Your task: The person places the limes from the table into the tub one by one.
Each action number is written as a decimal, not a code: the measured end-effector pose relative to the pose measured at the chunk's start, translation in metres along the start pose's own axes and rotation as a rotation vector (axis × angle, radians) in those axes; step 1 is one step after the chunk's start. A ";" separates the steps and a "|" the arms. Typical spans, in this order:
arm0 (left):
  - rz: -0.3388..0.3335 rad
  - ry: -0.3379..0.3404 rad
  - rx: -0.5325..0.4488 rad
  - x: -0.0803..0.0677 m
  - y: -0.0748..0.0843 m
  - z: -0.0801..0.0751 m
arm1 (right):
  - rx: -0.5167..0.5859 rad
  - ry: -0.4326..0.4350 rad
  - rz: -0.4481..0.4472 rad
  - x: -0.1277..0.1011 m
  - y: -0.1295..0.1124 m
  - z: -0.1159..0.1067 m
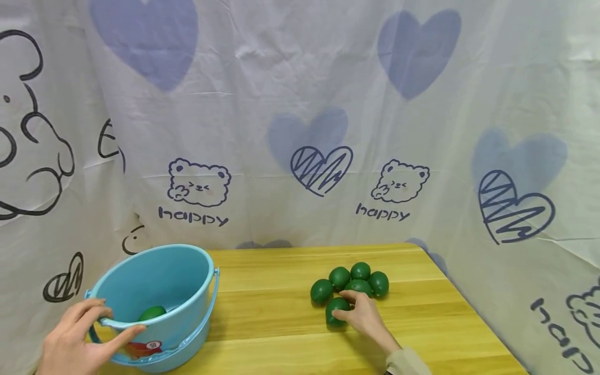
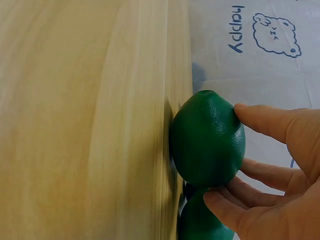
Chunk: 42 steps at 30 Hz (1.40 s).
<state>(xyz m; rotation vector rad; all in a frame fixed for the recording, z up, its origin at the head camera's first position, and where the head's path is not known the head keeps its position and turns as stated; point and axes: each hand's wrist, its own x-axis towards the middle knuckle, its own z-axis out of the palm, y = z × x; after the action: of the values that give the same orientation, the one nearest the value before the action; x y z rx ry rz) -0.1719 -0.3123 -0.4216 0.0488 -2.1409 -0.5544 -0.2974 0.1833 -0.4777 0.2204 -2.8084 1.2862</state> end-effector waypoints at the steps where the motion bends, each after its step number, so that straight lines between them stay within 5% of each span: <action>1: -0.001 -0.004 -0.001 0.000 0.000 0.000 | -0.004 -0.008 0.005 0.000 0.001 0.000; 23: 0.006 -0.069 0.009 0.000 0.002 0.002 | -0.038 -0.126 0.054 -0.001 0.007 0.004; 42: 0.014 -0.071 0.010 0.001 0.002 -0.002 | 0.061 0.009 0.028 0.003 -0.015 0.009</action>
<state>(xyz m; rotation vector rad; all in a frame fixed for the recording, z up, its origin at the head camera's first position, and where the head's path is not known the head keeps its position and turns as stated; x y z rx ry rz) -0.1708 -0.3112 -0.4186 0.0200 -2.2116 -0.5453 -0.2977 0.1667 -0.4726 0.1776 -2.7769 1.3771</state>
